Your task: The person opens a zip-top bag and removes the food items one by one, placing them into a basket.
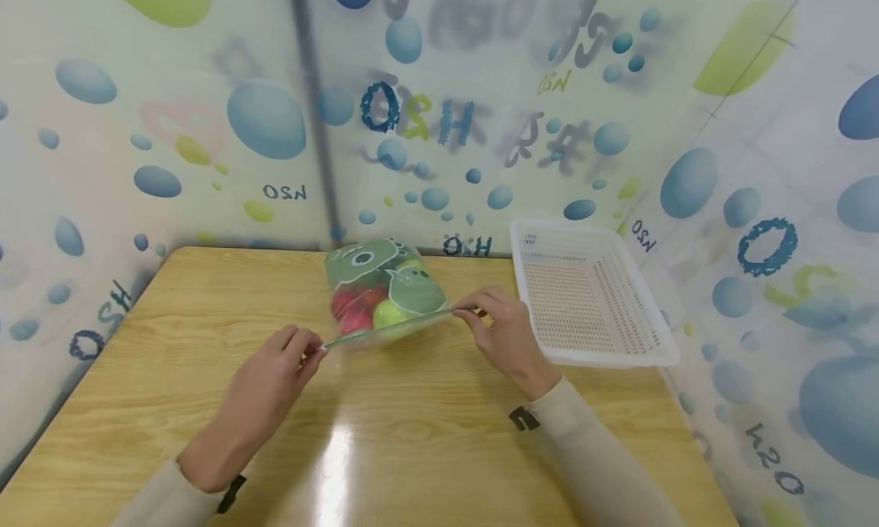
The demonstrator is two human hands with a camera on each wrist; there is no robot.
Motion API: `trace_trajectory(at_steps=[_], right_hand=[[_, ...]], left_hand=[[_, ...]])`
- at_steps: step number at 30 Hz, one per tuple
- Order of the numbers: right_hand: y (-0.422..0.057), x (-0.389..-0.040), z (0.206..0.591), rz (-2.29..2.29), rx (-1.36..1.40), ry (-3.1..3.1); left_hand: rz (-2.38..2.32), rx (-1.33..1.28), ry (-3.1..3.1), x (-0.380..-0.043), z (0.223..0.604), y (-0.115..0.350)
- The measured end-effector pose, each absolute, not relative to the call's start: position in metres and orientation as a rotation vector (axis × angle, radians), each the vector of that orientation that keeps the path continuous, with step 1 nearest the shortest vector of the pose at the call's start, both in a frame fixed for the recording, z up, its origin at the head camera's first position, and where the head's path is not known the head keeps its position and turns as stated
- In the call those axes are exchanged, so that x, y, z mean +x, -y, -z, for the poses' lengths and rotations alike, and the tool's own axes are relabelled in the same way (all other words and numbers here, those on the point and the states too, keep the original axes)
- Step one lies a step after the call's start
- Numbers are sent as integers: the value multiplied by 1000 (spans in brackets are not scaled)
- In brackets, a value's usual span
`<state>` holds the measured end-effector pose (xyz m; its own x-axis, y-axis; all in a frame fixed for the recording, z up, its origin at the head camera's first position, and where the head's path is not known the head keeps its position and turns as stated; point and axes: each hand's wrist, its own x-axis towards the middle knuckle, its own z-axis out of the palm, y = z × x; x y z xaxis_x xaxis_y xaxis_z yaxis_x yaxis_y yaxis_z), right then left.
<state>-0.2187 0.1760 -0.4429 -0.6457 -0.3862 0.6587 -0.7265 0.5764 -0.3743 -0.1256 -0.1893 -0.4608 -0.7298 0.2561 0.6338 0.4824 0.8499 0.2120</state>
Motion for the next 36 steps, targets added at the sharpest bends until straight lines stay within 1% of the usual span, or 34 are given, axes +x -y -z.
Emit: trace_trajectory(at_steps=[8, 15, 20, 27, 31, 36], right_hand=[[-180, -221, 444, -875, 859, 2317], [-180, -220, 447, -871, 838, 2330], [-180, -219, 449, -877, 851, 2323], [-183, -218, 449, -876, 861, 2350], [-185, -217, 449, -853, 907, 2357], [-187, -216, 450, -831, 947, 2376]], left_hand=[[477, -545, 2429, -123, 461, 194], [515, -578, 2500, -126, 455, 181], [546, -634, 2534, -140, 451, 158], [504, -655, 2689, -163, 457, 127], [457, -664, 2761, -176, 462, 119], [514, -671, 2851, -187, 469, 118]])
